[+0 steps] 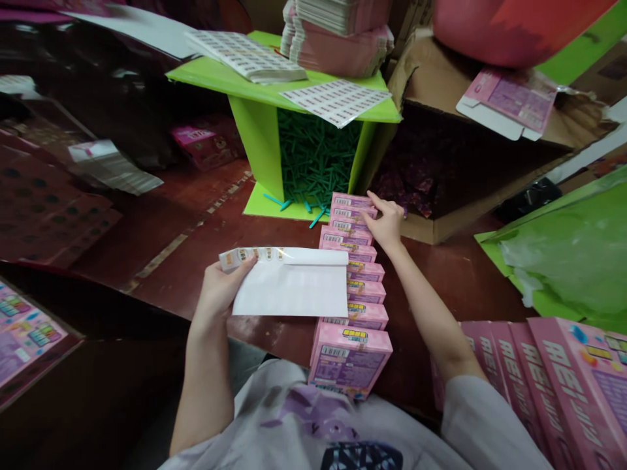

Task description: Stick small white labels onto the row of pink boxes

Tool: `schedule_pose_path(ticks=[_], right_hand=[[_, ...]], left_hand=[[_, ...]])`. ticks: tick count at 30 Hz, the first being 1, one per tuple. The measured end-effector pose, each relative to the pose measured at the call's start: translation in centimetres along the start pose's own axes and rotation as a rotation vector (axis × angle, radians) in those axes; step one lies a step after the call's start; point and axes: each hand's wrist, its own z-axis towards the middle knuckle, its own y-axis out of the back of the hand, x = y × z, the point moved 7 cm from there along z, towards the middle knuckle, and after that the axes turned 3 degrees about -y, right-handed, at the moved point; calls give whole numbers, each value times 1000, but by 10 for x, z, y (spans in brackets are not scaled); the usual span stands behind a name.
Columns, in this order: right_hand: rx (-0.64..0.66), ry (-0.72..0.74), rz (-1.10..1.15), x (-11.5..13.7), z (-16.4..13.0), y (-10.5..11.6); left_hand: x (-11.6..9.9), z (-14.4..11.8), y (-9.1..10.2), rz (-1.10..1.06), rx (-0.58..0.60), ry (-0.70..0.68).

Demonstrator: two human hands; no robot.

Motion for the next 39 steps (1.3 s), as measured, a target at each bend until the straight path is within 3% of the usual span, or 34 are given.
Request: schedule_pose_path(ticks=[3, 7, 9, 13, 17, 26, 32, 35, 39], right_hand=[[171, 137, 241, 60, -12, -3], [526, 315, 272, 134, -42, -20], [641, 260, 295, 145, -50, -30], [772, 42, 397, 134, -54, -46], [765, -31, 413, 124, -51, -51], [732, 8, 344, 136, -49, -46], [756, -46, 444, 136, -50, -49], [665, 73, 367, 142, -53, -43], [558, 417, 209, 163, -61, -25]], left_hand=[[-7, -7, -10, -70, 68, 16], [-22, -16, -21, -90, 106, -57], [-28, -19, -25, -99, 128, -102], [-31, -23, -31, -67, 182, -161], [-29, -24, -32, -18, 149, -192], [-31, -23, -30, -32, 122, -263], [-30, -22, -23, 64, 111, -219], [-25, -20, -22, 46, 96, -184], [-9, -12, -26, -89, 122, -34]])
